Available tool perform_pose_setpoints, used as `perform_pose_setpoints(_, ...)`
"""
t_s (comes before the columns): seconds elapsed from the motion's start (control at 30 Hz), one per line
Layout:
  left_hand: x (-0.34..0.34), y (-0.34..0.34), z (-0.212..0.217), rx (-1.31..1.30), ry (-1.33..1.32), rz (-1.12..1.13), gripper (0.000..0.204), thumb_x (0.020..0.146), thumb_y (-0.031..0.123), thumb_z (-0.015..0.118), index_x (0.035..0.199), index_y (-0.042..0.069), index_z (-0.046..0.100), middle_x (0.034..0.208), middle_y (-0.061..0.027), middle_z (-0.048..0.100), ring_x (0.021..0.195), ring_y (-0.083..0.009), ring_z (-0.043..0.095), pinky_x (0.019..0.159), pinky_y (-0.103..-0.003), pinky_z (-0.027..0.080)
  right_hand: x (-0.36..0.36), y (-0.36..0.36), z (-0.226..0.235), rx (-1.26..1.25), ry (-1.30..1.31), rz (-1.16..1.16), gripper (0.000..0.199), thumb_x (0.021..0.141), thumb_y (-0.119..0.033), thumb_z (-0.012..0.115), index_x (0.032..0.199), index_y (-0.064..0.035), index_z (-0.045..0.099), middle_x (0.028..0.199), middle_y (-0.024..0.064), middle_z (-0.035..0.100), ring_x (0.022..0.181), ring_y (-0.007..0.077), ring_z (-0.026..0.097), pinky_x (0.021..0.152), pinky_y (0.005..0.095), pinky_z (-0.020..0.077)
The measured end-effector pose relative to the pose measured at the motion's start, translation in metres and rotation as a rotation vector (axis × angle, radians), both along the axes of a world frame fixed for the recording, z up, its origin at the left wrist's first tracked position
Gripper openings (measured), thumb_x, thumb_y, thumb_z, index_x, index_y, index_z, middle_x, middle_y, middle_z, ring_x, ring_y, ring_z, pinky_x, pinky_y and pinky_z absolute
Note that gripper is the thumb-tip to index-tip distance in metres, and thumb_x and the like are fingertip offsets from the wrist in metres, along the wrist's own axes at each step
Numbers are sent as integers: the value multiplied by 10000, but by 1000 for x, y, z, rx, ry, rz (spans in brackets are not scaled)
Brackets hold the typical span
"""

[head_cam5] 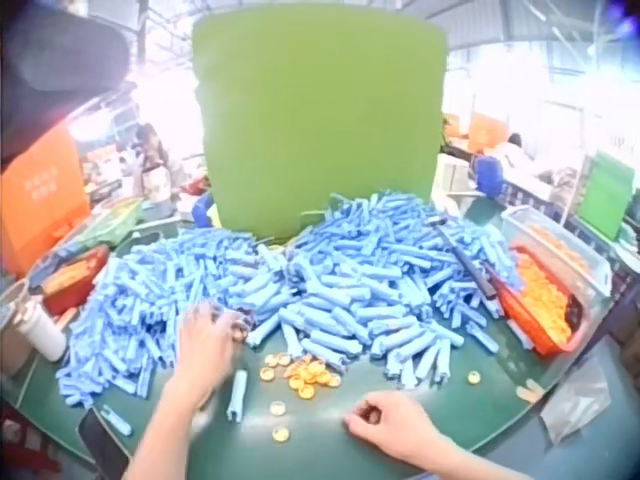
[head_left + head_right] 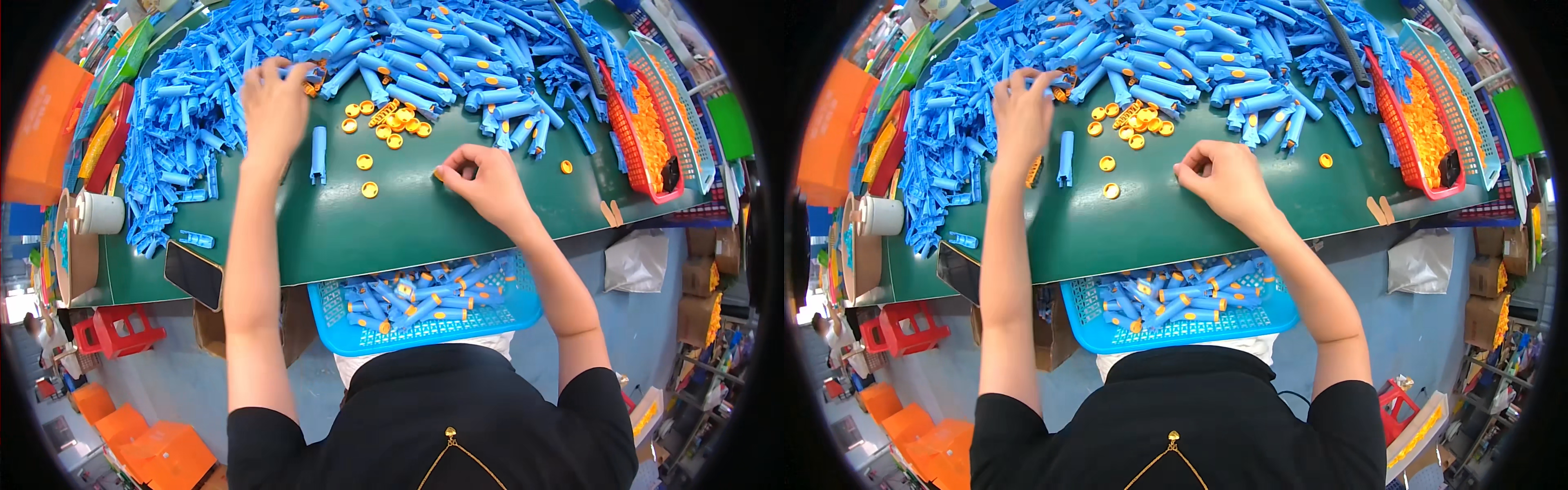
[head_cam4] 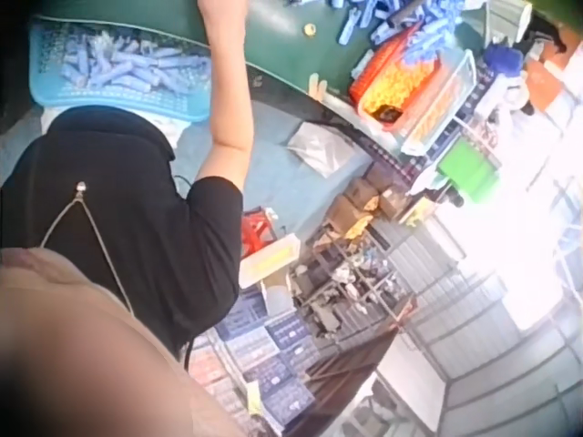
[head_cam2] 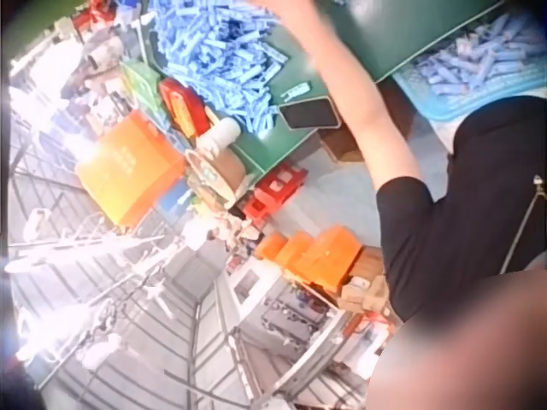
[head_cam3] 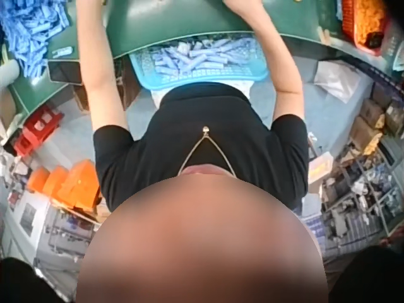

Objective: Assembling toy foam darts by attaching tips to foam cylinders.

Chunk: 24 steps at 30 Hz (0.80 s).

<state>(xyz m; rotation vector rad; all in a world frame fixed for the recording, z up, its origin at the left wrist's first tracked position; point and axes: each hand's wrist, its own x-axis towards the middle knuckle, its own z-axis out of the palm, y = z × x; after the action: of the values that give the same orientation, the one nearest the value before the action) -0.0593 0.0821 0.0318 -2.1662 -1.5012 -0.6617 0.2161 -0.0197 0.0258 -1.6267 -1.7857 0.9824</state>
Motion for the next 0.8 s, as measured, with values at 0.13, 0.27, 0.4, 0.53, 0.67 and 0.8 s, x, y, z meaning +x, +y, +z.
perform_pose_setpoints(0.13, -30, 40, -13, 64, 125, 13, 298, 774, 153, 699, 1052, 255, 664, 1189, -17, 510, 1153, -276, 423, 930, -433, 344, 5, -6, -20, 518, -269, -41, 170, 791, -196, 696, 739, -54, 619, 705, 49, 585, 685, 204, 555, 608, 337, 444)
perform_pose_setpoints(0.27, -26, 12, 13, 50, 81, -187, 282, 801, 166, 713, 1071, 156, 634, 904, -35, 622, 878, -234, 582, 868, -389, 411, 15, -8, -18, 496, -320, -81, 173, 806, -184, 675, 723, -57, 591, 703, 48, 559, 718, 232, 552, 628, 354, 447)
perform_pose_setpoints(0.4, 14, -68, 38, -320, -561, -184, 278, 800, 116, 706, 1061, 92, 612, 782, -60, 594, 664, -201, 557, 706, -305, 455, 23, -12, -11, 401, -411, -79, 169, 829, -181, 652, 734, -56, 589, 699, 49, 558, 710, 233, 554, 621, 369, 446)
perform_pose_setpoints(0.53, 38, -123, 42, -667, -869, -404, 225, 736, 52, 713, 940, 5, 629, 763, -77, 572, 645, -182, 543, 617, -268, 437, 29, -16, -15, 457, -613, -33, 161, 845, -173, 645, 758, -49, 590, 697, 64, 553, 727, 214, 567, 622, 349, 454)
perform_pose_setpoints(0.67, 54, -142, 40, -629, -736, -406, 183, 728, 37, 734, 891, -1, 659, 780, -83, 555, 667, -199, 587, 595, -305, 465, 35, -16, -3, 298, -282, -54, 102, 844, -132, 658, 844, -35, 629, 792, 70, 576, 744, 202, 577, 638, 313, 463)
perform_pose_setpoints(0.8, 76, -147, 21, -775, -649, -373, 187, 723, 29, 751, 887, -2, 667, 742, -61, 518, 605, -153, 510, 558, -281, 414, 40, -19, -9, 331, -170, 119, 192, 820, -76, 688, 1002, -27, 649, 969, 63, 585, 749, 178, 578, 660, 281, 465)
